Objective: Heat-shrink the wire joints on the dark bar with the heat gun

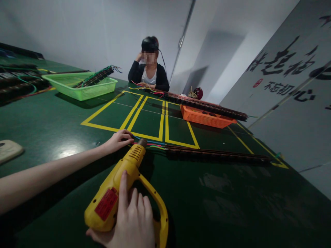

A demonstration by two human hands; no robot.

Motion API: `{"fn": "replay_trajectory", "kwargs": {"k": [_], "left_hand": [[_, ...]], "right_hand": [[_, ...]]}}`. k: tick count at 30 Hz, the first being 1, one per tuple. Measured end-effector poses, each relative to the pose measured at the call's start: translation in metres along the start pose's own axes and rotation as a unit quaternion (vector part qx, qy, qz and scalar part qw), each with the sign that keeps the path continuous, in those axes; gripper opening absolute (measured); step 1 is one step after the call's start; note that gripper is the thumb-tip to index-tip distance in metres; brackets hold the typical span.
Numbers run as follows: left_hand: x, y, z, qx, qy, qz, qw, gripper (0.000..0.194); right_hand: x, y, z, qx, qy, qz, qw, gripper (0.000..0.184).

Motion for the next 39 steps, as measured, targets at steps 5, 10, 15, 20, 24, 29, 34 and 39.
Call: {"fn": "replay_trajectory", "kwargs": {"k": [5, 10, 15, 20, 24, 29, 34, 39], "left_hand": [[-0.008, -0.003, -0.001, 0.061, 0.034, -0.061, 0.996, 0.050], [-0.008, -0.008, 0.000, 0.026, 0.048, -0.114, 0.992, 0.059], [-0.008, -0.002, -0.001, 0.039, 0.039, -0.063, 0.996, 0.046], [-0.008, 0.005, -0.002, 0.045, 0.052, 0.217, 0.974, 0.049], [-0.003, 0.010, 0.000, 0.063, 0.071, 0.322, 0.942, 0.050], [0.001, 0.013, 0.003, 0.068, 0.064, 0.323, 0.942, 0.048], [-0.008, 0.011, 0.000, 0.057, 0.085, 0.267, 0.958, 0.050], [-0.010, 0.008, -0.002, 0.041, 0.116, 0.277, 0.953, 0.054]], "right_hand": [[-0.013, -0.010, -0.007, -0.026, -0.004, -0.026, 0.999, 0.139], [-0.013, -0.012, -0.008, -0.003, 0.010, -0.047, 0.999, 0.141], [-0.012, -0.009, -0.009, -0.004, 0.001, -0.057, 0.998, 0.143], [-0.012, -0.009, -0.009, 0.014, 0.012, -0.053, 0.998, 0.142], [-0.013, -0.010, -0.009, 0.019, 0.014, -0.058, 0.998, 0.142], [-0.012, -0.010, -0.008, 0.012, 0.014, -0.065, 0.998, 0.140], [-0.011, -0.014, -0.006, 0.007, 0.021, -0.060, 0.998, 0.118], [-0.011, -0.015, -0.005, 0.009, 0.042, -0.042, 0.998, 0.114]]}}
Point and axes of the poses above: each hand's wrist, its own z-axis away from the middle knuckle, its own y-axis out of the back of the hand, x = y × z, the point moved 3 cm from there along -z, towards the middle knuckle, and after that the axes turned 7 degrees about y, right-handed, at the moved point
